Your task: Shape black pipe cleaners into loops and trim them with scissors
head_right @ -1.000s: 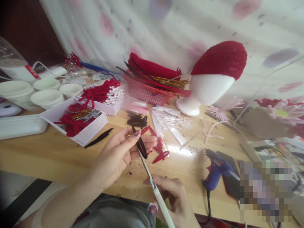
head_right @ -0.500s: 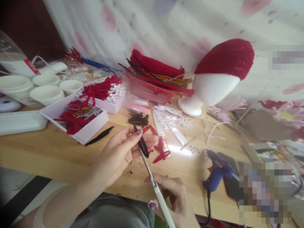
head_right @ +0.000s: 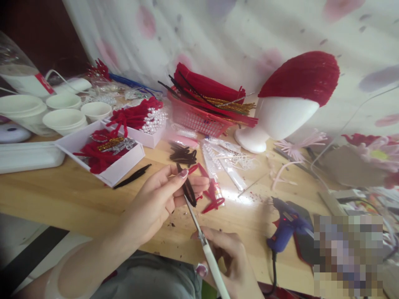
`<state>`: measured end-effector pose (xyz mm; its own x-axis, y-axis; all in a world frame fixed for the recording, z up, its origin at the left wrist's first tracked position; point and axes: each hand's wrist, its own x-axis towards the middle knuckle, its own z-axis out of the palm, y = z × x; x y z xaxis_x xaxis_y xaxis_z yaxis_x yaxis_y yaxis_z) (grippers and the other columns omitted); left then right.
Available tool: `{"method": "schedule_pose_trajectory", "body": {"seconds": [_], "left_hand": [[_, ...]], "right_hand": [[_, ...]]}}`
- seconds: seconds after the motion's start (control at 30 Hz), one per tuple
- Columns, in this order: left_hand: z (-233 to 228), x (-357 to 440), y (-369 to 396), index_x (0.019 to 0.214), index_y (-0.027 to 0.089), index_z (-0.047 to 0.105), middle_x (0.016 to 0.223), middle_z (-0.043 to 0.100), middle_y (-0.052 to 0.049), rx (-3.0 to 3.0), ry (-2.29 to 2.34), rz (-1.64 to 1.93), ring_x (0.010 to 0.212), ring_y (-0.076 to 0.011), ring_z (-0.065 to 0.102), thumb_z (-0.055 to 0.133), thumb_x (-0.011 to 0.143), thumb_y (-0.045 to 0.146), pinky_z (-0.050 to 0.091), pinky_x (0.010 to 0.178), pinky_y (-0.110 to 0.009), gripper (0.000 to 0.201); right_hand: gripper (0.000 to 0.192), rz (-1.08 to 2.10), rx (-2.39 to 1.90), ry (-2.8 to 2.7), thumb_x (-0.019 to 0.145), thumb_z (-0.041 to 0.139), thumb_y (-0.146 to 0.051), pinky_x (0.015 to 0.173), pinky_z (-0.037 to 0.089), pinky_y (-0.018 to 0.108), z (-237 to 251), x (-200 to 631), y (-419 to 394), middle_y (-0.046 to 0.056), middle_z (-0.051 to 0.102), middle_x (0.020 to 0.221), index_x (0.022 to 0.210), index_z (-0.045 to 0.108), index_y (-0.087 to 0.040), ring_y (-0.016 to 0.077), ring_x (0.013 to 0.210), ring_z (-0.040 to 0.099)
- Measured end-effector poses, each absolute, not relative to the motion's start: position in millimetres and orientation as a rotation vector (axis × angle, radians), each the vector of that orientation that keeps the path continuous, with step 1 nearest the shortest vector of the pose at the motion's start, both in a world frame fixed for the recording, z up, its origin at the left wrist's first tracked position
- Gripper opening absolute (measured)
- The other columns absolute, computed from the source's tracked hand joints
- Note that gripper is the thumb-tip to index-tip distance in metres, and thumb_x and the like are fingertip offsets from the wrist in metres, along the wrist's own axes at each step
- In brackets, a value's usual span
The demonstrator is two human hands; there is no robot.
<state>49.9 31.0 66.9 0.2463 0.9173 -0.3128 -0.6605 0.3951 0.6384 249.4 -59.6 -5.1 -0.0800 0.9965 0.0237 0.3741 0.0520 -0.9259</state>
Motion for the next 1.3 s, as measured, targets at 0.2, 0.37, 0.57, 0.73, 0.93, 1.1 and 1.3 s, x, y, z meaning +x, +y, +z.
{"method": "schedule_pose_trajectory", "body": {"seconds": [0.2, 0.37, 0.57, 0.73, 0.93, 1.1, 1.3], "left_hand": [[67.4, 50.7, 31.1, 0.084, 0.020, 0.045, 0.088, 0.080, -0.013, 0.395, 0.699, 1.107, 0.094, -0.0266, 0.076, 0.055, 0.094, 0.015, 0.057, 0.083, -0.040, 0.015], [66.3, 52.5, 31.6, 0.085, 0.021, 0.043, 0.091, 0.080, -0.014, 0.386, 0.688, 1.108, 0.097, -0.0293, 0.076, 0.055, 0.094, 0.015, 0.058, 0.077, -0.040, 0.016], [66.6, 52.3, 32.3, 0.085, 0.021, 0.042, 0.090, 0.080, -0.014, 0.402, 0.707, 1.112, 0.095, -0.0278, 0.076, 0.053, 0.096, 0.014, 0.058, 0.073, -0.036, 0.017], [66.3, 51.2, 31.5, 0.085, 0.021, 0.043, 0.087, 0.080, -0.013, 0.393, 0.706, 1.120, 0.096, -0.0281, 0.076, 0.053, 0.095, 0.012, 0.058, 0.078, -0.038, 0.017], [64.4, 51.3, 31.1, 0.084, 0.021, 0.044, 0.084, 0.080, -0.013, 0.382, 0.698, 1.129, 0.096, -0.0279, 0.076, 0.055, 0.094, 0.013, 0.058, 0.082, -0.041, 0.016], [62.5, 47.8, 34.7, 0.084, 0.019, 0.046, 0.084, 0.080, -0.012, 0.388, 0.685, 1.172, 0.095, -0.0263, 0.076, 0.053, 0.095, 0.012, 0.057, 0.085, -0.041, 0.015], [63.1, 34.2, 39.9, 0.083, 0.019, 0.050, 0.086, 0.080, -0.010, 0.416, 0.608, 1.262, 0.100, -0.0247, 0.075, 0.058, 0.094, 0.016, 0.053, 0.095, -0.041, 0.013]], "right_hand": [[0.042, 1.179, -1.205, -1.660, 0.078, 0.079, -0.037, 0.043, 0.045, 0.023, -20.1, 269.1, -56.7, 0.010, 0.069, 0.088, 0.117, 0.075, -0.023, 0.0127, 0.050, 0.054], [0.042, 1.229, -1.176, -1.605, 0.079, 0.079, -0.037, 0.043, 0.044, 0.022, -19.2, 267.8, -55.3, 0.007, 0.067, 0.087, 0.118, 0.075, -0.025, 0.0108, 0.048, 0.052], [0.039, 1.269, -1.237, -1.542, 0.078, 0.079, -0.046, 0.039, 0.039, 0.020, -6.1, 252.0, -55.2, 0.001, 0.058, 0.063, 0.109, 0.078, -0.022, 0.0103, 0.044, 0.047], [0.046, 1.214, -1.356, -1.507, 0.075, 0.078, -0.056, 0.035, 0.035, 0.020, -1.2, 245.9, -57.0, -0.001, 0.053, 0.056, 0.101, 0.079, -0.018, 0.0087, 0.039, 0.042], [0.046, 1.045, -1.426, -1.616, 0.076, 0.076, -0.059, 0.039, 0.041, 0.021, 0.3, 247.9, -55.5, 0.004, 0.060, 0.065, 0.098, 0.081, -0.019, 0.0129, 0.047, 0.053], [0.043, 0.889, -1.449, -1.700, 0.073, 0.081, -0.055, 0.054, 0.053, 0.027, -1.2, 249.0, -60.5, 0.007, 0.072, 0.075, 0.104, 0.082, -0.025, 0.0194, 0.059, 0.063], [0.046, 0.791, -1.284, -1.832, 0.072, 0.085, -0.042, 0.074, 0.061, 0.036, -9.1, 269.3, -61.3, 0.011, 0.078, 0.103, 0.115, 0.076, -0.029, 0.0308, 0.087, 0.073]]}}
